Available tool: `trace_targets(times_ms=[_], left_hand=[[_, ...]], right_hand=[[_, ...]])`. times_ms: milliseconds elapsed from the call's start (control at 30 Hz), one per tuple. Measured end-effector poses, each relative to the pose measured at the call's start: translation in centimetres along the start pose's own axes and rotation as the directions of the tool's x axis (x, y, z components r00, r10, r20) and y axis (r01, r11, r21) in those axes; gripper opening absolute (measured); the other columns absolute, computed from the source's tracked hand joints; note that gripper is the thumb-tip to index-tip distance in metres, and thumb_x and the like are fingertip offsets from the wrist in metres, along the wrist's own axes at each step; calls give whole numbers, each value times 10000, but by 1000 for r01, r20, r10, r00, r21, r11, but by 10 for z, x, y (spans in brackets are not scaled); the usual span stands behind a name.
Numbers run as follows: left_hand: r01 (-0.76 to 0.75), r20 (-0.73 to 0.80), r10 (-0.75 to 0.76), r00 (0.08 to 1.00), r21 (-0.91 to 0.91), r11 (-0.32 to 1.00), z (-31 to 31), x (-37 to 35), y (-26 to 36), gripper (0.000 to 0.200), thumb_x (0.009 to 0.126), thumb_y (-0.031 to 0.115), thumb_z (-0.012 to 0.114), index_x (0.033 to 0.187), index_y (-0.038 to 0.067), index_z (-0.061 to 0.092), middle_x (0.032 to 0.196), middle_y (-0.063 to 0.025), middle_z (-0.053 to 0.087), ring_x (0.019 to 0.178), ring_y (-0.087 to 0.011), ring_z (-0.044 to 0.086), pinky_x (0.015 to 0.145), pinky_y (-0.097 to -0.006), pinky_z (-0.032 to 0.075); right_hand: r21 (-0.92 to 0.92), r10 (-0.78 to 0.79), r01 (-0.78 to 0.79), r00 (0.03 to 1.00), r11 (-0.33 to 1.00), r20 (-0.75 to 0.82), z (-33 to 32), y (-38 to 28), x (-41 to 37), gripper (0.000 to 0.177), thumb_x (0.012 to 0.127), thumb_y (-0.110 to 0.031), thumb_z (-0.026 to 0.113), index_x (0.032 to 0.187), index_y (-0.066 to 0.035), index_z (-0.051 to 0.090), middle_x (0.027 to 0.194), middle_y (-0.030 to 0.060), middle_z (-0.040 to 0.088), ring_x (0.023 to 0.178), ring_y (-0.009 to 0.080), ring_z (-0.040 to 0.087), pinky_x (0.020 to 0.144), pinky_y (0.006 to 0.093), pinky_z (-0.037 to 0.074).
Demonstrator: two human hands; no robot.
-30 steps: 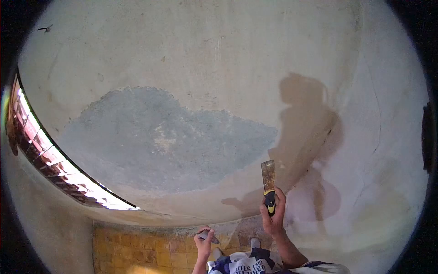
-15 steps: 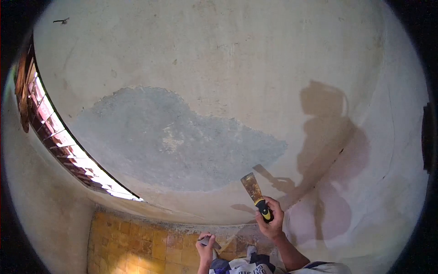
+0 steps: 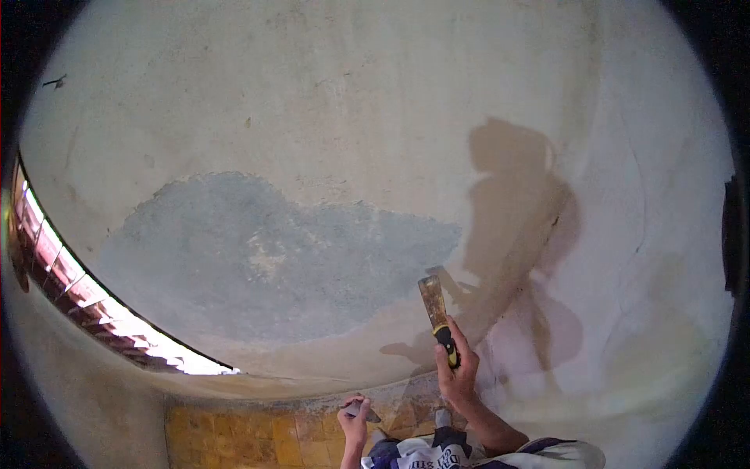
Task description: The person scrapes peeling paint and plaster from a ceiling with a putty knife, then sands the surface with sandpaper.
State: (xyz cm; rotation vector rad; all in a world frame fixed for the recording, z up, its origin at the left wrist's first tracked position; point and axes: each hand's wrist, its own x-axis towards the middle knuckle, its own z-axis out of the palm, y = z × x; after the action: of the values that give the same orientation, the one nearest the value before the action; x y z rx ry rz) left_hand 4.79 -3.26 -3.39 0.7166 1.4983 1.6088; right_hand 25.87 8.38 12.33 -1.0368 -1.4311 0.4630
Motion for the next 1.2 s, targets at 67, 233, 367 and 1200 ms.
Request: trace_targets(times_ms=[67, 233, 367, 1200], left_hand=[[58, 43, -58, 997, -5, 998, -6, 8, 9, 112, 825, 72, 722, 875, 56, 623, 850, 0, 600, 789, -93, 547, 717, -245, 435], [59, 142, -58, 988, -3, 998, -25, 21, 13, 120, 827, 67, 722, 896, 66, 623, 842, 6, 596, 776, -94, 541, 715, -248, 436], [34, 224, -29, 974, -16, 999, -57, 41, -12, 135, 823, 72, 729, 908, 68, 625, 890, -3, 595, 823, -102, 544, 747, -260, 437], [21, 264, -8, 964, -43, 999, -91, 55, 22, 132, 827, 29, 702, 892, 69, 595, 933, 1, 552, 851, -102, 516, 771, -263, 426]], right_hand=[[-46, -68, 65, 995, 997, -68, 7, -8, 8, 415, 918, -114, 570, 1313, 5, 531, 833, 114, 660, 651, 160, 568, 613, 296, 466], [39, 165, -161, 981, 986, -107, 26, -47, 63, 377, 918, -79, 580, 1289, -12, 572, 978, 117, 672, 825, 103, 551, 752, 276, 468], [-38, 159, -163, 984, 986, -81, 35, -49, 22, 377, 921, -85, 585, 1294, -30, 573, 962, 70, 678, 730, 67, 507, 670, 243, 452], [4, 154, -154, 987, 988, -48, 53, -46, -30, 487, 873, -150, 629, 1329, -45, 495, 695, 25, 584, 563, 65, 499, 520, 252, 431]])
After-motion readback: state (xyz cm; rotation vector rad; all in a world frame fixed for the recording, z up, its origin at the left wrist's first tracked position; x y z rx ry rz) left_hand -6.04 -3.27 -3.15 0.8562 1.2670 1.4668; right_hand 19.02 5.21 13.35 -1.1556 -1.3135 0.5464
